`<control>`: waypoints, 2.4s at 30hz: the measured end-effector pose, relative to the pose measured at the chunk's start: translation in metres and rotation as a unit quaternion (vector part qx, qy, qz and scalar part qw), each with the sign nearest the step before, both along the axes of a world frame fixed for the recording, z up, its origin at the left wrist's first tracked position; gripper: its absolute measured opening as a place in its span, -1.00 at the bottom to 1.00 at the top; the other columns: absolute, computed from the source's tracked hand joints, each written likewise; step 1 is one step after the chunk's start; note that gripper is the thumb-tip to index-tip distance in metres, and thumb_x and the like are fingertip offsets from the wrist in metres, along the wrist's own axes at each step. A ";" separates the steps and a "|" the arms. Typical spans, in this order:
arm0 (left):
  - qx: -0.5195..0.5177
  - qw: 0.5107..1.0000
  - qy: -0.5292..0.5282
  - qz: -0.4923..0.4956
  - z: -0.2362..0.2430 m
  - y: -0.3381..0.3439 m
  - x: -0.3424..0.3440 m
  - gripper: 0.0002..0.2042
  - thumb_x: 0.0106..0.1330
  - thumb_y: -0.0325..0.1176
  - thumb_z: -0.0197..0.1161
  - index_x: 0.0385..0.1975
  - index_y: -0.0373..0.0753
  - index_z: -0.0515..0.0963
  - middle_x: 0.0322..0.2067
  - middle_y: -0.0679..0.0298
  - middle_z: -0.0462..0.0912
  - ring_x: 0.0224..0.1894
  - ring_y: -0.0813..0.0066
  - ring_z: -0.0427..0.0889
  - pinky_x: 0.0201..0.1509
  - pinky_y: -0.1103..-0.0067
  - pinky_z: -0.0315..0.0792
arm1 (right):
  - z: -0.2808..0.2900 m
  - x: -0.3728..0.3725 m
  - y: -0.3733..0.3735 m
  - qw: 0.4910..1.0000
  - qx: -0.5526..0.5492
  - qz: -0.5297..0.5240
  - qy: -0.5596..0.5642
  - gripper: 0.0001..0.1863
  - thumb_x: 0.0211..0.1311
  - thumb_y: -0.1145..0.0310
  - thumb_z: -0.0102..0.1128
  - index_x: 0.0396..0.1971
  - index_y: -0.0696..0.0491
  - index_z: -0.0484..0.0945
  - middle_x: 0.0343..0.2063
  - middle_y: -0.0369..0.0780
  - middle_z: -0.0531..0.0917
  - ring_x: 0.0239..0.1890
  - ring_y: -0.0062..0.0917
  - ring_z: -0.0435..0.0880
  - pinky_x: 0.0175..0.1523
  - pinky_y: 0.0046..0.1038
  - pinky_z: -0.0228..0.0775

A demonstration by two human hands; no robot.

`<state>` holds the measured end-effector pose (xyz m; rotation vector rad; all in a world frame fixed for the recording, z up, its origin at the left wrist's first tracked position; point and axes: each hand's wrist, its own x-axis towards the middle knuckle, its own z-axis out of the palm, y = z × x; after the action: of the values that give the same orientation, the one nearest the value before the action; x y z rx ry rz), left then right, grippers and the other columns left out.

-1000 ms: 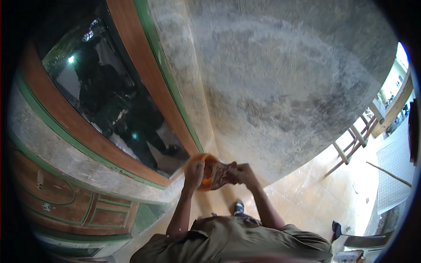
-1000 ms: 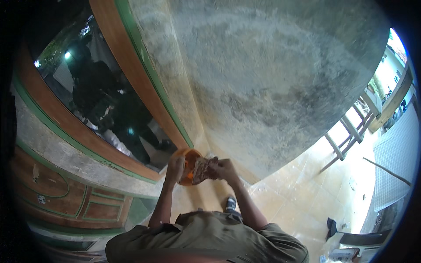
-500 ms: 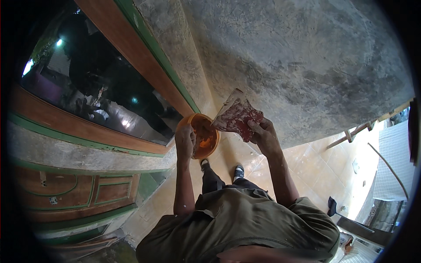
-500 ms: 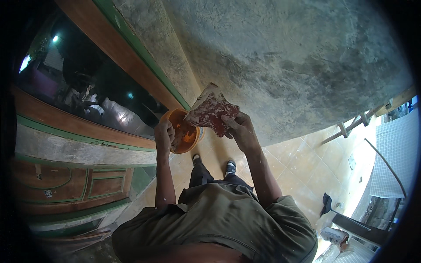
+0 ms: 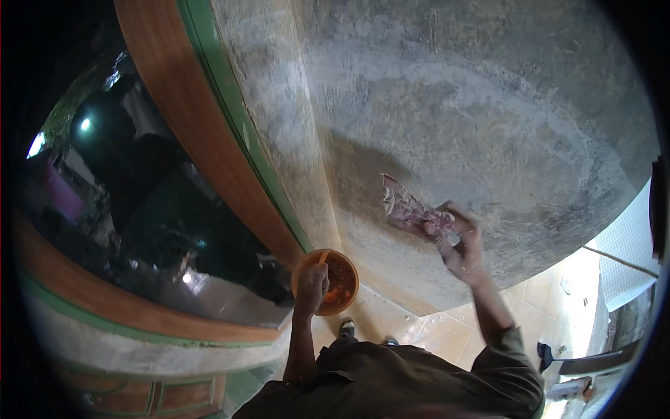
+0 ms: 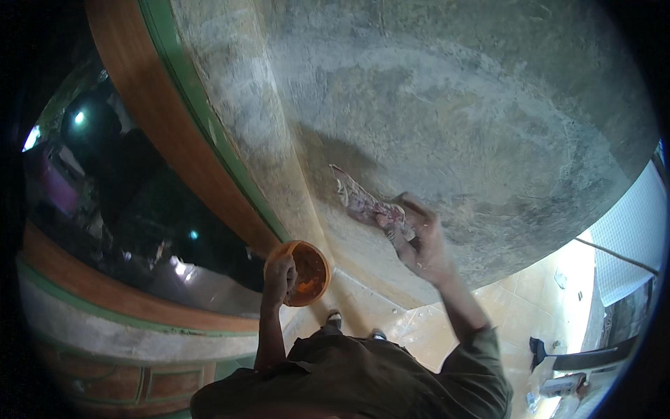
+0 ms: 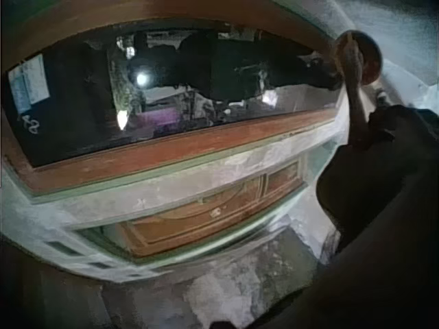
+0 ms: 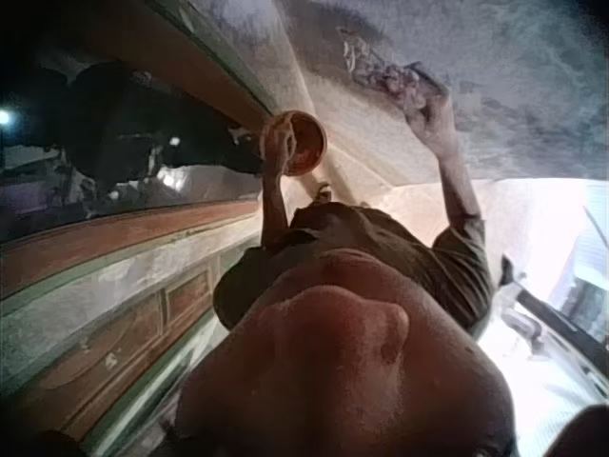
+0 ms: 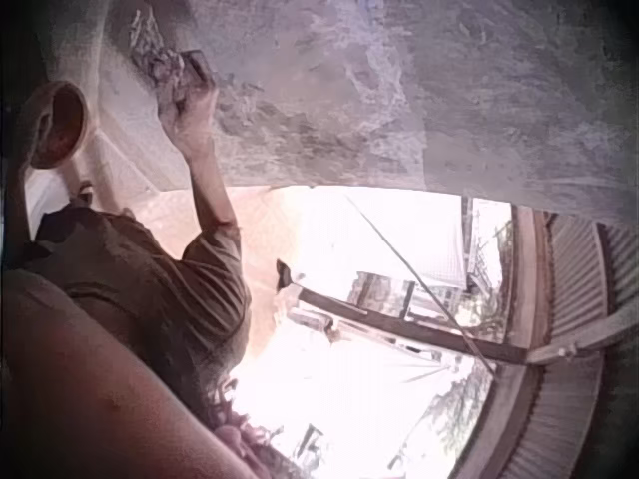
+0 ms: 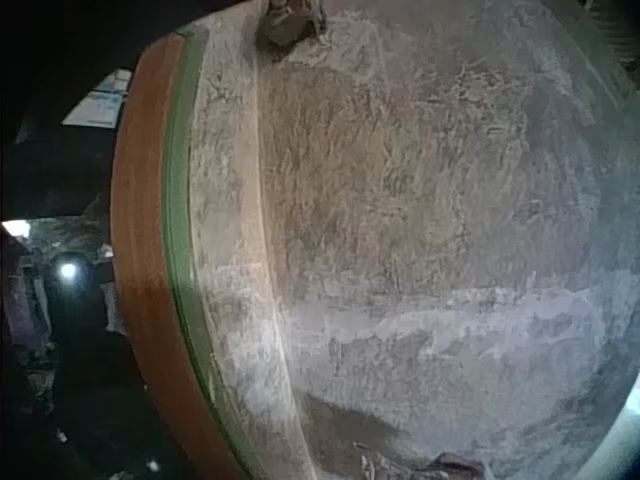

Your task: Applying and smoothing plaster or putty on an exterior wall using a handheld scraper tool.

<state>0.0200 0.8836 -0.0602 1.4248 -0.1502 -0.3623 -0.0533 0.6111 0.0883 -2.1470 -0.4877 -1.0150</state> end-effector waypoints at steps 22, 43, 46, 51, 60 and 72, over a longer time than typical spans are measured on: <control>-0.089 0.964 0.023 -0.250 -0.011 -0.023 0.092 -0.69 0.44 -0.19 -0.13 -0.61 -0.08 0.22 -0.74 0.55 0.12 -0.76 0.83 0.05 -0.73 0.77 -0.03 | 0.173 0.155 0.026 0.611 -0.655 -0.392 -0.210 -0.72 0.01 0.27 0.22 -0.25 0.03 0.61 -0.12 -0.27 0.49 0.04 -0.46 0.35 0.20 -0.33 0.24; -0.087 0.968 0.040 -0.233 -0.033 -0.019 0.097 -0.70 0.43 -0.23 -0.12 -0.61 -0.12 0.26 -0.74 0.52 0.17 -0.76 0.80 0.10 -0.74 0.75 0.02 | 0.242 0.152 0.052 0.563 -0.699 -0.375 -0.231 -0.88 -0.01 0.30 0.28 -0.40 -0.13 0.60 -0.33 -0.44 0.63 -0.06 -0.67 0.48 0.11 -0.50 0.36; -0.100 0.966 0.049 -0.232 -0.033 -0.018 0.102 -0.70 0.42 -0.25 -0.12 -0.61 -0.12 0.26 -0.74 0.52 0.18 -0.76 0.79 0.11 -0.73 0.75 0.03 | 0.274 0.148 0.084 0.546 -0.732 -0.354 -0.201 -0.77 0.08 0.28 0.18 -0.21 -0.13 0.57 -0.25 -0.35 0.61 -0.01 -0.56 0.48 0.13 -0.52 0.33; -0.103 0.969 0.009 -0.222 -0.028 -0.020 0.101 -0.71 0.42 -0.30 -0.14 -0.62 -0.06 0.19 -0.74 0.57 0.10 -0.80 0.83 0.01 -0.78 0.80 -0.08 | 0.259 0.170 0.072 0.502 -0.742 -0.364 -0.254 -0.80 -0.01 0.33 0.27 -0.31 -0.17 0.59 -0.33 -0.45 0.64 -0.11 -0.71 0.52 0.08 -0.55 0.42; -0.077 0.965 -0.004 -0.250 -0.021 -0.022 0.102 -0.70 0.43 -0.27 -0.13 -0.61 -0.15 0.27 -0.73 0.50 0.18 -0.74 0.76 0.12 -0.69 0.72 0.07 | 0.244 0.142 0.065 0.569 -0.747 -0.334 -0.081 -0.78 -0.04 0.39 0.28 -0.35 -0.22 0.60 -0.38 -0.47 0.65 -0.14 -0.67 0.54 0.15 -0.56 0.40; -0.051 0.957 -0.034 -0.284 -0.022 -0.035 0.092 -0.70 0.42 -0.28 -0.14 -0.60 -0.17 0.29 -0.74 0.48 0.21 -0.77 0.76 0.12 -0.73 0.72 0.04 | 0.238 0.180 0.052 0.520 -0.767 -0.282 -0.249 -0.93 -0.02 0.36 0.33 -0.52 -0.10 0.60 -0.40 -0.35 0.64 -0.21 -0.65 0.56 -0.07 -0.60 0.51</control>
<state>0.1121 0.8488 -0.0821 1.2733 -0.6334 -0.7640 0.1266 0.6634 0.3260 -3.6912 -1.4171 -2.0554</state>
